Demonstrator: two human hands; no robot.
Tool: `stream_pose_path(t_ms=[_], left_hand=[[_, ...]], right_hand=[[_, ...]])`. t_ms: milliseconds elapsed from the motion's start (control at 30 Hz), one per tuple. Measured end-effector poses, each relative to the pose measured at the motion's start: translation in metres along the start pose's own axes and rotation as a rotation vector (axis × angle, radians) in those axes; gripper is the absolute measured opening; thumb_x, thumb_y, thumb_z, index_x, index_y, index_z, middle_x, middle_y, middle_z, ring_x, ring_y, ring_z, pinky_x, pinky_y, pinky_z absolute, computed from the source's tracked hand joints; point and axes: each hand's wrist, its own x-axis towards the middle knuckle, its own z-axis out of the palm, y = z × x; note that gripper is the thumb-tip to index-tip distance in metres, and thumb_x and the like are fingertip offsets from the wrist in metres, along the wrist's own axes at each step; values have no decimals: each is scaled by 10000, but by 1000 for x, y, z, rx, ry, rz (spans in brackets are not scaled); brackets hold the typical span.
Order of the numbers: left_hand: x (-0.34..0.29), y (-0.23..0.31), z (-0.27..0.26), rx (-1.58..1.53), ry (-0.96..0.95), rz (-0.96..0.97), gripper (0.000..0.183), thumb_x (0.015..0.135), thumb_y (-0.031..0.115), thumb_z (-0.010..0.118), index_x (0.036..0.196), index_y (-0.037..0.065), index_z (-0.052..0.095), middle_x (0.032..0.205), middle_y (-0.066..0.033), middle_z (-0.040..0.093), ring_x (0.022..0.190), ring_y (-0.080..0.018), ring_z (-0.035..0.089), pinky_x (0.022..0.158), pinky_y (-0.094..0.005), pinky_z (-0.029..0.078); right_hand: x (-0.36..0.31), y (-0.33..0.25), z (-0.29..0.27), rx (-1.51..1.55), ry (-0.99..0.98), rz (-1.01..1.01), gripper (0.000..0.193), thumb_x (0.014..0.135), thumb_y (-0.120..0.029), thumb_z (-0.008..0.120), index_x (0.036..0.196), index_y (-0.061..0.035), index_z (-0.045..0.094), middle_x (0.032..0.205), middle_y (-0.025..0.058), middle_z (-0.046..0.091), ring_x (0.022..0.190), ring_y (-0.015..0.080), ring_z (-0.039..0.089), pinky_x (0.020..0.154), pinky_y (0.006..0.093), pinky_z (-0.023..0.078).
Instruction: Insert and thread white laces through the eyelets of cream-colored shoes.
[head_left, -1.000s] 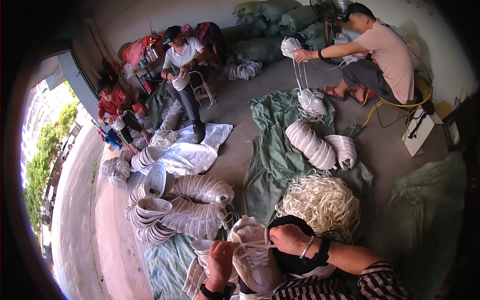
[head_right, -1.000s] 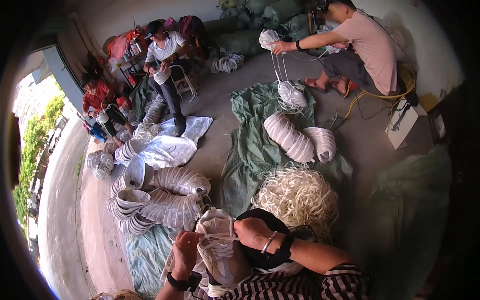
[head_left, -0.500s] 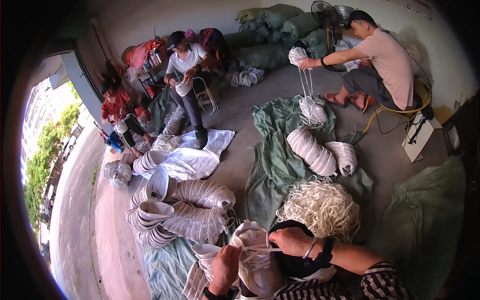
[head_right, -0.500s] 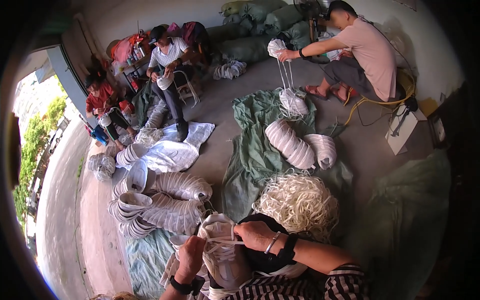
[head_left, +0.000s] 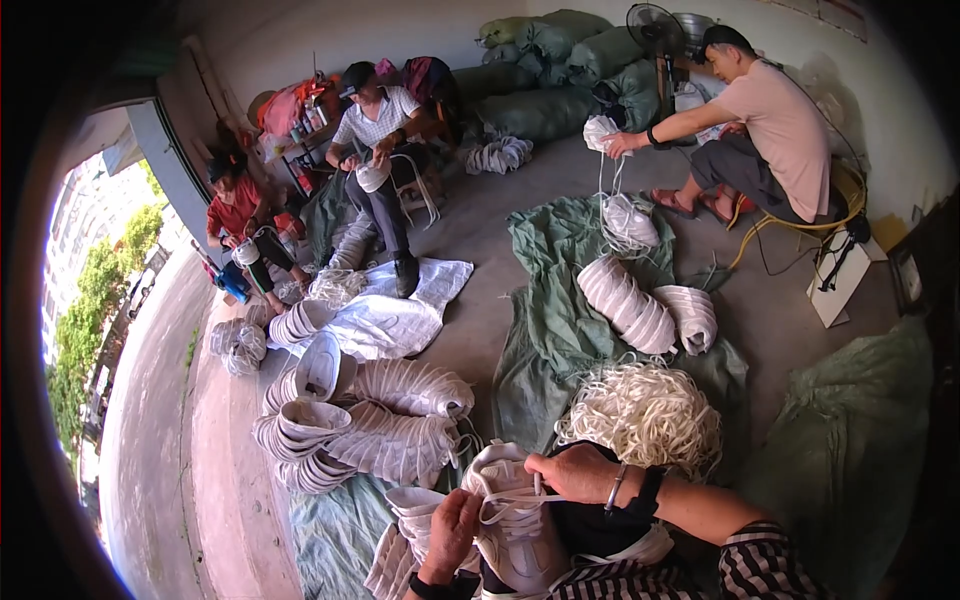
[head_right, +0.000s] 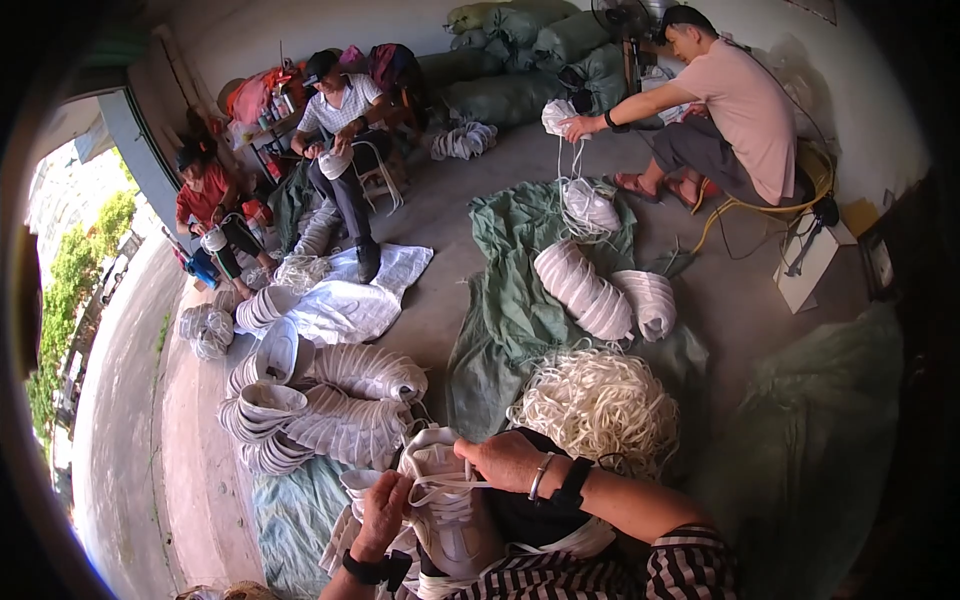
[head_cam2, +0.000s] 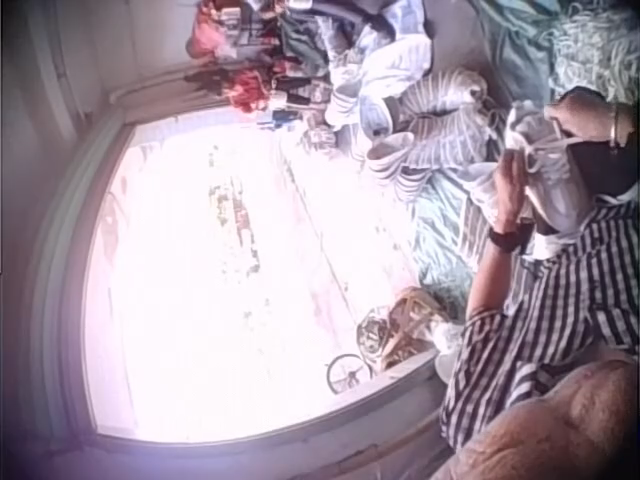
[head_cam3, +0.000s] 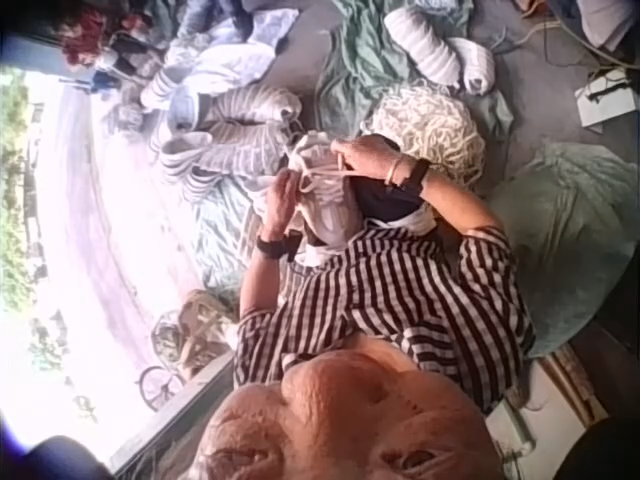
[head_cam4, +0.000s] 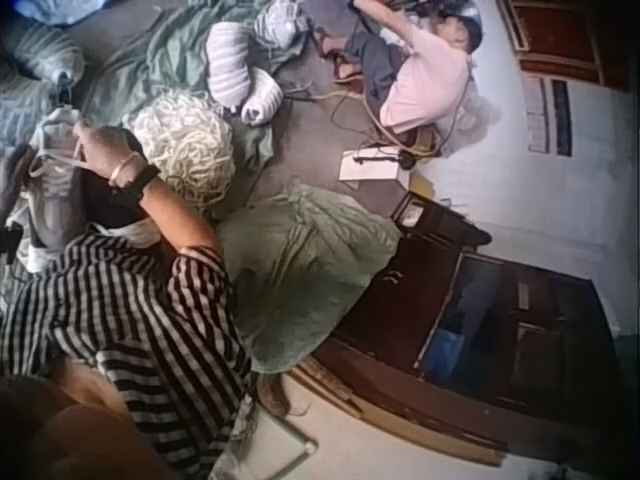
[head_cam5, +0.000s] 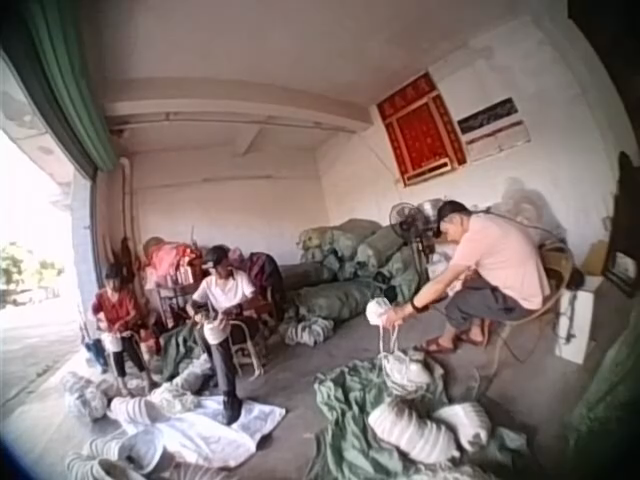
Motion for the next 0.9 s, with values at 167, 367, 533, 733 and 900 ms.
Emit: stream_pose_path(t_ms=[167, 367, 533, 733, 900], left_hand=[[-1, 3, 1, 35, -4, 40, 219, 952, 193, 476, 836, 18, 538, 643, 23, 489, 552, -52, 428, 491, -207, 351], [1, -9, -3, -97, -40, 23, 227, 947, 217, 474, 852, 26, 551, 645, 9, 511, 553, -67, 453, 508, -208, 365], [-2, -2, 1, -46, -33, 12, 226, 948, 219, 474, 845, 31, 547, 641, 15, 496, 556, -62, 443, 507, -208, 354], [-3, -2, 1, -77, -9, 4, 228, 944, 220, 478, 833, 32, 543, 641, 17, 490, 555, -59, 438, 506, -208, 351], [1, -13, -2, -193, -52, 19, 211, 948, 211, 494, 871, 22, 549, 662, 25, 495, 544, -47, 417, 492, -195, 350]], right_hand=[[5, 15, 3, -313, 194, -322, 176, 742, -105, 583, 906, -93, 523, 808, 58, 565, 805, 251, 587, 643, 362, 485], [12, 26, 5, -211, 138, -469, 96, 744, -96, 573, 828, -80, 531, 852, 82, 524, 847, 244, 572, 655, 358, 489], [15, 25, 0, -146, 18, -406, 96, 764, -118, 570, 851, -79, 562, 866, 97, 536, 885, 271, 569, 699, 389, 482], [25, 10, -10, -84, -197, -192, 127, 730, -184, 615, 810, -91, 649, 933, 119, 603, 930, 304, 587, 771, 441, 465], [30, 1, -7, -129, -220, 3, 98, 757, -163, 581, 800, -96, 637, 917, 85, 590, 909, 283, 567, 763, 417, 453]])
